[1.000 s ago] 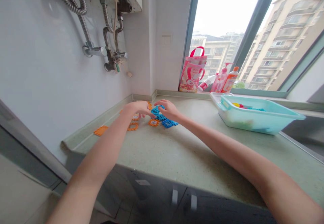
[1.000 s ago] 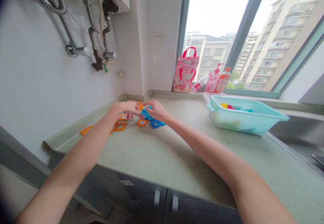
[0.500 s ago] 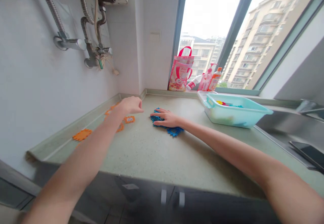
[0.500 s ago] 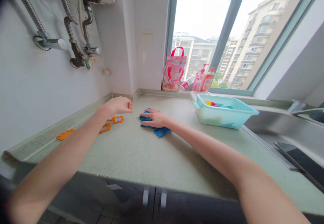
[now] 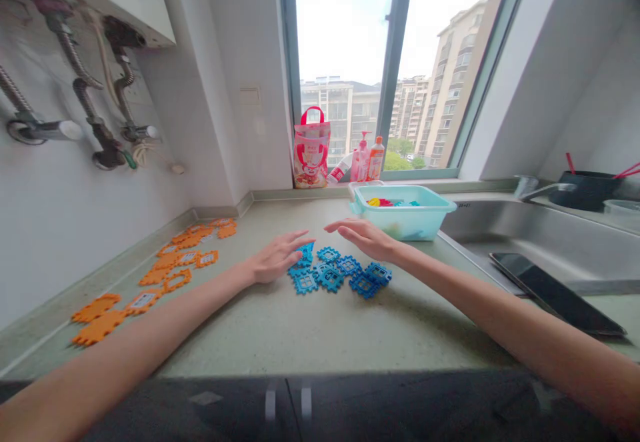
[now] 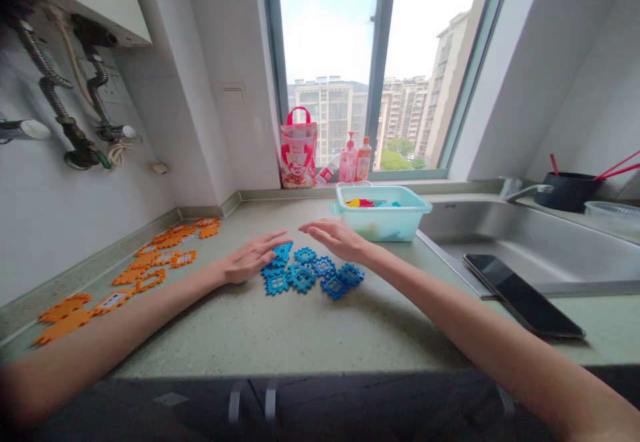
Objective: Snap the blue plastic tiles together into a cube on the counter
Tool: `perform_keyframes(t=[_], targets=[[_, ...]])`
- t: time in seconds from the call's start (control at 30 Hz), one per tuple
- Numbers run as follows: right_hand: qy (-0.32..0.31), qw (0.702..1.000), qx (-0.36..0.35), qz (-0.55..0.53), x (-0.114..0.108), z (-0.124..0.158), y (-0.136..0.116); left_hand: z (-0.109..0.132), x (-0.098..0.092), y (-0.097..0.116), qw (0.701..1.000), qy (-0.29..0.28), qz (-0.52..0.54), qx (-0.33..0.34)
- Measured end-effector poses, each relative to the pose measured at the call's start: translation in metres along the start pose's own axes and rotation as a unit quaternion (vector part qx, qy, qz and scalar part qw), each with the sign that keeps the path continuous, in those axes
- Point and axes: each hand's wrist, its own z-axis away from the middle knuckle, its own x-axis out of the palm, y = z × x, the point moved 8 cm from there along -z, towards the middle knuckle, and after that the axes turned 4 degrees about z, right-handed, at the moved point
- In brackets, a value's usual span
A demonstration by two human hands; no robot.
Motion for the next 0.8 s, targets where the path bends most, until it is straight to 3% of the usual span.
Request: perform_keyframes(t=[0.07, 0.13, 0.27, 0.37, 0.47, 0.6, 0.8], targets=[[-0.010, 0.999, 0.036, 0.015, -0.019, 0.013, 0.015, -0.006, 0.008, -0.001, 0.998, -0.060, -0.004, 0.006], [-0.075, 0.993, 0.078, 0.048, -0.026, 0.028, 0.027, -0.012, 0.012, -0.001, 0.997, -0.080, -0.010, -0.001], [-0.250, 0.948, 0.183, 0.069, -0.023, 0.056, 0.041, -0.018, 0.011, -0.001, 0.998, -0.035, -0.035, -0.033], [-0.310, 0.925, 0.206, 0.075, -0.021, 0.066, 0.040, -0.016, 0.007, 0.000, 0.998, -0.019, -0.036, -0.041], [-0.312, 0.929, 0.182, 0.083, -0.019, 0.066, 0.038, -0.011, -0.003, -0.008, 0.999, -0.009, -0.012, -0.046], [-0.267, 0.940, 0.191, 0.096, -0.018, 0.062, 0.049, 0.002, -0.019, -0.022, 0.998, -0.019, -0.025, -0.045], [-0.227, 0.943, 0.198, 0.144, -0.025, 0.060, 0.054, 0.012, -0.034, -0.033, 0.995, -0.009, -0.007, -0.097]])
